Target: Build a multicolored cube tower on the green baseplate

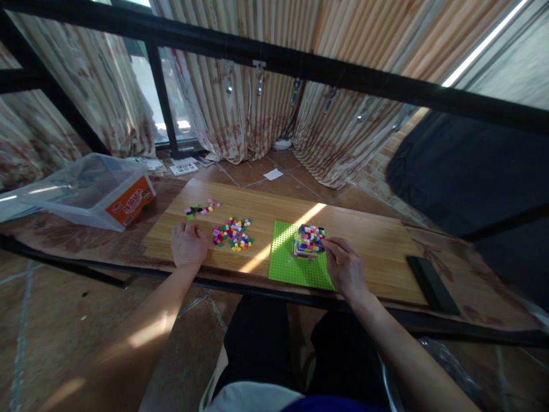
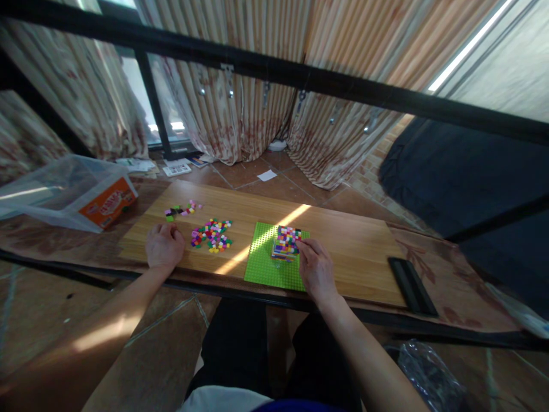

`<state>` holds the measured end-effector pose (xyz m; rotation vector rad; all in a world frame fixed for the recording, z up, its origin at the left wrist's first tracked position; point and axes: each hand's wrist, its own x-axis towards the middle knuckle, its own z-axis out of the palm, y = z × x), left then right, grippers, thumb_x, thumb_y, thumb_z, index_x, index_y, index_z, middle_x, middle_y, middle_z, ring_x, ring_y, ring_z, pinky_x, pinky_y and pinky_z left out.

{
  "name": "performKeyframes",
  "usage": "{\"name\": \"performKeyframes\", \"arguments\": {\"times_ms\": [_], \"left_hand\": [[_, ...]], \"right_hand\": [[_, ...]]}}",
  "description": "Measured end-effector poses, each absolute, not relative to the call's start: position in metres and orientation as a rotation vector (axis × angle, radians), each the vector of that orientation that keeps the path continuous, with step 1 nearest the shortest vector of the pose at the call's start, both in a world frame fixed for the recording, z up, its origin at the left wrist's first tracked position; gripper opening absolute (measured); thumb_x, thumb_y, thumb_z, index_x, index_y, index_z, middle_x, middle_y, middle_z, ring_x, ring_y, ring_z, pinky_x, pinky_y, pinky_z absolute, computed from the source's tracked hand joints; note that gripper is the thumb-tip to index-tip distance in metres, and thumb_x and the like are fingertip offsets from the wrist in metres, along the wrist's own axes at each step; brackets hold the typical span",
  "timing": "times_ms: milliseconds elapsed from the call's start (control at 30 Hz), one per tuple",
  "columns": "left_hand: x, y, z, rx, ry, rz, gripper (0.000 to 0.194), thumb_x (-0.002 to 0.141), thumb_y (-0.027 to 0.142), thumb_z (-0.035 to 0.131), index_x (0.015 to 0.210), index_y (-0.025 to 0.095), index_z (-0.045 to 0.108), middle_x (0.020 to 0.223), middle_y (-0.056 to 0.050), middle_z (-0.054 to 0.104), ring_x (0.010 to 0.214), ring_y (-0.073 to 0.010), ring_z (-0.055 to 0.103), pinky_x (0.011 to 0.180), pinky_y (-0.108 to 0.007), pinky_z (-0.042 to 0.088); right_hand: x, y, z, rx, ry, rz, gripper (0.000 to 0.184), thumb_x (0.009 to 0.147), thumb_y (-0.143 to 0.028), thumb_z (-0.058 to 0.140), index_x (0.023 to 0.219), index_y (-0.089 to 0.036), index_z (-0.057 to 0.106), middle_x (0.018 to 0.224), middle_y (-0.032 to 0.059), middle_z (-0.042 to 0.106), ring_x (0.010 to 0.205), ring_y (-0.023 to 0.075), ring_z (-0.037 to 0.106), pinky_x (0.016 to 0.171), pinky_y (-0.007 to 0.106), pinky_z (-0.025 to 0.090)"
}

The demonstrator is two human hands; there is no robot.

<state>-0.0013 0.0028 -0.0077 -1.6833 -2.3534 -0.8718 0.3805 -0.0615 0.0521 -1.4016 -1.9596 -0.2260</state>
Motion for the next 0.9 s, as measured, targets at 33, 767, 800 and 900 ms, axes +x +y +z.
{"name": "performKeyframes", "arguments": {"times_ms": [33,767,800,900], "left_hand": [[-0.001,0.003,-0.007,-1.682,-2.356,-0.87,0.031,0.084,0.023,0.04,0.097,0.013,0.066,0.101,-0.017,0.061,0.102,-0.0319,0.054,0.091,-0.044,0.043],[-0.001,0.002,-0.006,-1.684,-2.354,-0.833,0.03,0.085,0.024,0.04,0.097,0.014,0.066,0.099,-0.016,0.062,0.1,-0.0319,0.054,0.09,-0.043,0.043],[0.0,0.002,-0.006,-1.678,-2.357,-0.835,0.03,0.085,0.024,0.04,0.098,0.014,0.066,0.099,-0.016,0.062,0.1,-0.0319,0.054,0.089,-0.043,0.043],[0.001,0.001,-0.004,-1.684,-2.36,-0.836,0.029,0.085,0.023,0.041,0.097,0.014,0.066,0.099,-0.016,0.062,0.1,-0.0314,0.055,0.089,-0.042,0.043]], "right_hand": [[0.38,-0.061,0.052,-1.401,-1.954,-0.225,0.026,0.094,-0.02,0.046,0.099,-0.018,0.071,0.096,0.0101,0.068,0.088,0.0208,0.065,0.08,0.034,0.055],[0.326,-0.1,0.05,-1.335,-1.83,-0.005,0.024,0.094,-0.021,0.048,0.106,-0.021,0.068,0.101,0.0096,0.068,0.095,0.0206,0.065,0.088,0.037,0.054],[0.315,-0.104,0.046,-1.314,-1.879,0.059,0.023,0.094,-0.021,0.048,0.105,-0.021,0.068,0.103,0.0098,0.068,0.098,0.0209,0.065,0.089,0.038,0.054],[0.285,-0.112,0.031,-1.292,-1.967,0.275,0.023,0.093,-0.02,0.048,0.102,-0.022,0.069,0.101,0.0096,0.068,0.094,0.0206,0.065,0.087,0.036,0.055]]}}
